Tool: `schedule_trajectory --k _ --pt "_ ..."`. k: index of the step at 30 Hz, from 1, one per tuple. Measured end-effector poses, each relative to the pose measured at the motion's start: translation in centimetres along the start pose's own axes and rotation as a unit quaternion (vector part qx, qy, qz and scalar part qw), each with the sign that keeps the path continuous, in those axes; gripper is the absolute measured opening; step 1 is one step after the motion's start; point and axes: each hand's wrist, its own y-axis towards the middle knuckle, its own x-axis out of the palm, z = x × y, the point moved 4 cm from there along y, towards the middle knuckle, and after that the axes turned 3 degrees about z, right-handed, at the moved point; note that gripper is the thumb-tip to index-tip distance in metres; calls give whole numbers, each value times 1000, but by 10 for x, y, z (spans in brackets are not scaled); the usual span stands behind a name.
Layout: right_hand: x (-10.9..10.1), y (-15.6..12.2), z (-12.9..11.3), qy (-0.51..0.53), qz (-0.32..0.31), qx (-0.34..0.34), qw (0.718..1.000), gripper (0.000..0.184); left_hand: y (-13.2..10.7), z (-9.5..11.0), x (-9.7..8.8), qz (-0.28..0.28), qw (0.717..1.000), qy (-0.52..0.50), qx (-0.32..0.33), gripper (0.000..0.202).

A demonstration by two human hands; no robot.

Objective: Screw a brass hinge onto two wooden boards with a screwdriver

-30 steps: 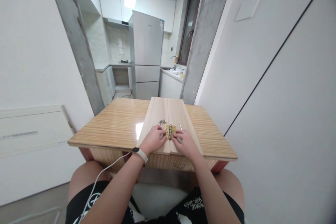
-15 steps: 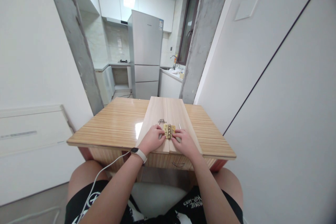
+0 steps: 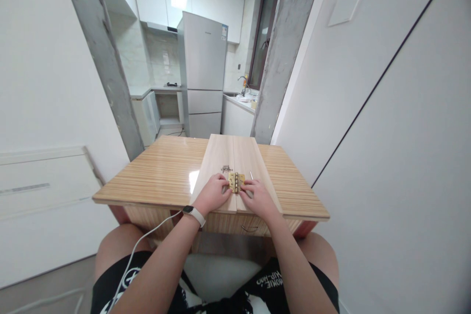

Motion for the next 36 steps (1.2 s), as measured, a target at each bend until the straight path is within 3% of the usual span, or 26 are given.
schedule_trajectory --k 21,25,32,36 --pt "3 0 2 12 9 -14 1000 18 0 -1 1 5 1000 -10 -5 21" --pt "2 -1 4 31 22 6 999 28 1 -1 -1 7 1000 -16 -7 23" --pt "2 -3 7 44 31 28 998 46 -1 -1 -4 7 1000 -28 -5 57" --pt "3 -3 8 55 30 27 998 47 -2 -1 -4 1 1000 -19 -14 63"
